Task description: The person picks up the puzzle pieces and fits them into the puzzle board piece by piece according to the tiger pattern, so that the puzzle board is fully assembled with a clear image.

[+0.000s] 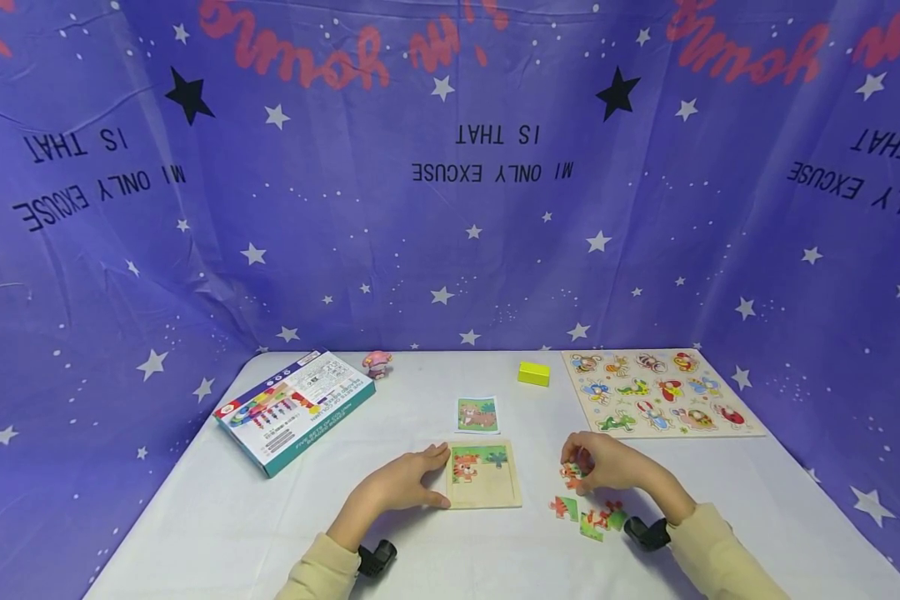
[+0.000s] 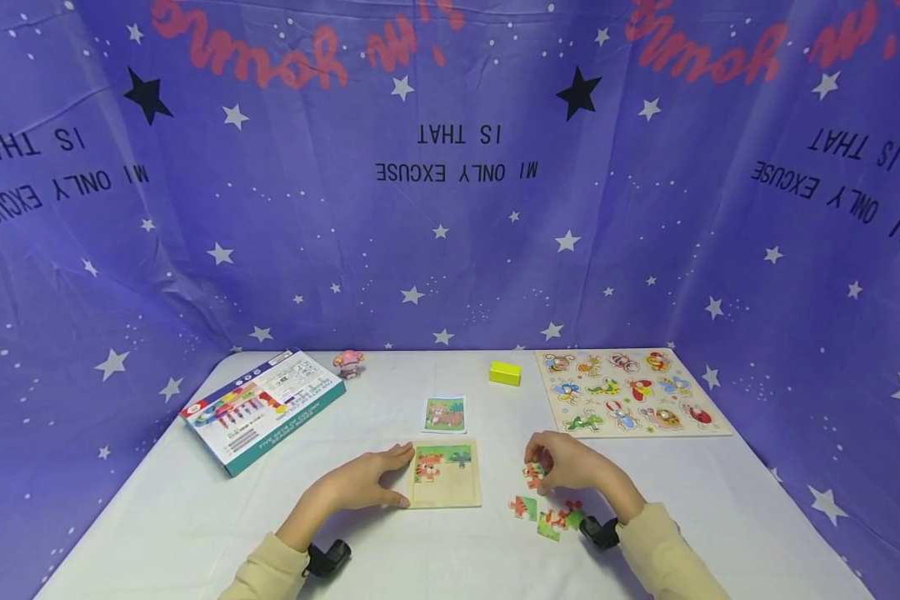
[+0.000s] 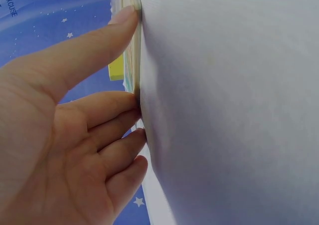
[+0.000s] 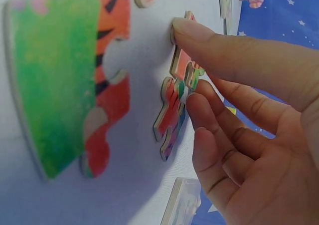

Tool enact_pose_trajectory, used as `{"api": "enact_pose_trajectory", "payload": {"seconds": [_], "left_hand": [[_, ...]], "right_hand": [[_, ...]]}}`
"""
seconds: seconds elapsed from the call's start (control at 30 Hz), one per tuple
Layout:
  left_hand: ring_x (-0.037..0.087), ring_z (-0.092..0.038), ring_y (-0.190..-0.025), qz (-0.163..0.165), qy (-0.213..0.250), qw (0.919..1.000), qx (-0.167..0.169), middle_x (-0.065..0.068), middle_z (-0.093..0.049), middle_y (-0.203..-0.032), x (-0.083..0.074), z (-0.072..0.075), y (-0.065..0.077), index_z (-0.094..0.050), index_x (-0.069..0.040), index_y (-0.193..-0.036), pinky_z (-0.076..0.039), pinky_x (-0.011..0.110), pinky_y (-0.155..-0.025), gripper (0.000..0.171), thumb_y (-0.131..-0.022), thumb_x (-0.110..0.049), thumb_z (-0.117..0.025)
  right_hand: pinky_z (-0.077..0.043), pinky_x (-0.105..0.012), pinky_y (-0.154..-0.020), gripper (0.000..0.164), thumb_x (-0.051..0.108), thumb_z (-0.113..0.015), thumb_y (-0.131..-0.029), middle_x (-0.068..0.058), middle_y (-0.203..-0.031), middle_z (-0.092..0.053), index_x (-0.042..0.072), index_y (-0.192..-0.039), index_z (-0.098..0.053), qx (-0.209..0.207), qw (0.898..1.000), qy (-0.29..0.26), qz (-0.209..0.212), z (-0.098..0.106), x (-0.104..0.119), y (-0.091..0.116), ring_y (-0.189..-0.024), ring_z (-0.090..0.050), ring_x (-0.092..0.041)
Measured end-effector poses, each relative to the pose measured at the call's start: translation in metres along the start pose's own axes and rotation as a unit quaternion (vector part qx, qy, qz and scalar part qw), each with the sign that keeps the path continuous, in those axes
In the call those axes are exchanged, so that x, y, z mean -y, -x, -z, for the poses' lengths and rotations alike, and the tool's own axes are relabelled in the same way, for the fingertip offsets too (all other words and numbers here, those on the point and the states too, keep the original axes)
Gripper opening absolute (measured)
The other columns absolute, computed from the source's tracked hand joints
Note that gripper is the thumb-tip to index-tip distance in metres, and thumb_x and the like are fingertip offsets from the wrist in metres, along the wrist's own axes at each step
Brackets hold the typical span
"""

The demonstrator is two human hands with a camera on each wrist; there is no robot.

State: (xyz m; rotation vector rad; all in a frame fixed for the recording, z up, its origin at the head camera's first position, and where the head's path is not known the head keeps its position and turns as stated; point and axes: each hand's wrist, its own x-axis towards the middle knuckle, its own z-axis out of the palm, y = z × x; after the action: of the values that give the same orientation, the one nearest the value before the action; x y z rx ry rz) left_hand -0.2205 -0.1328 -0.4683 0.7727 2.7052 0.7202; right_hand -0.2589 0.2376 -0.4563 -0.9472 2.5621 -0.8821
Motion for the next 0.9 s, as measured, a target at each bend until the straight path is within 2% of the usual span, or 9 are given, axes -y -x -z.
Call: {"api": "enact_pose_trajectory", "payload": {"seconds": [0.2,0.37,0.67,0.9], "left_hand": [[0.032,-0.034,-0.138,-0.001,-0.002,1.0000,0.001,0.013,-0.037,-0.151,-0.0001,-0.0003,-0.0002,-0.042,-0.001,-0.144,-0.029,0.046,-0.113,0.083,-0.079,-0.039,-0.077],[0.032,-0.034,-0.138,-0.004,-0.004,1.0000,-0.002,0.013,-0.037,-0.151,0.0008,-0.0005,-0.0005,-0.042,-0.001,-0.144,-0.029,0.045,-0.113,0.083,-0.079,-0.040,-0.077],[0.032,-0.034,-0.138,-0.006,-0.004,1.0000,-0.002,0.014,-0.037,-0.151,0.0006,-0.0001,-0.0002,-0.042,0.000,-0.144,-0.029,0.045,-0.113,0.083,-0.080,-0.039,-0.077],[0.032,-0.034,-0.138,-0.006,-0.004,1.0000,-0.003,0.014,-0.037,-0.151,-0.0007,0.0001,0.0003,-0.042,0.001,-0.144,-0.029,0.045,-0.113,0.083,-0.080,-0.038,-0.077]], "right_hand": [[-0.047,-0.024,-0.060,0.036,0.005,-0.084,-0.070,-0.006,-0.084,-0.060,0.008,-0.097,-0.061,-0.005,1.000,-0.004,0.019,-0.0002,-0.0012,0.0012,-0.073,-0.054,-0.019],[-0.049,-0.023,-0.063,0.039,0.006,-0.084,-0.071,-0.005,-0.089,-0.061,0.007,-0.102,-0.061,-0.009,1.000,-0.004,0.023,-0.0011,-0.0032,0.0011,-0.075,-0.055,-0.019],[-0.046,-0.024,-0.061,0.038,0.006,-0.085,-0.070,-0.004,-0.085,-0.058,0.004,-0.101,-0.062,-0.009,1.000,0.007,-0.008,-0.0023,-0.0004,-0.0015,-0.074,-0.052,-0.019],[-0.046,-0.025,-0.061,0.038,0.007,-0.085,-0.069,-0.004,-0.085,-0.058,0.004,-0.098,-0.061,-0.012,1.000,0.008,-0.010,-0.0027,-0.0003,-0.0015,-0.074,-0.052,-0.019]]}}
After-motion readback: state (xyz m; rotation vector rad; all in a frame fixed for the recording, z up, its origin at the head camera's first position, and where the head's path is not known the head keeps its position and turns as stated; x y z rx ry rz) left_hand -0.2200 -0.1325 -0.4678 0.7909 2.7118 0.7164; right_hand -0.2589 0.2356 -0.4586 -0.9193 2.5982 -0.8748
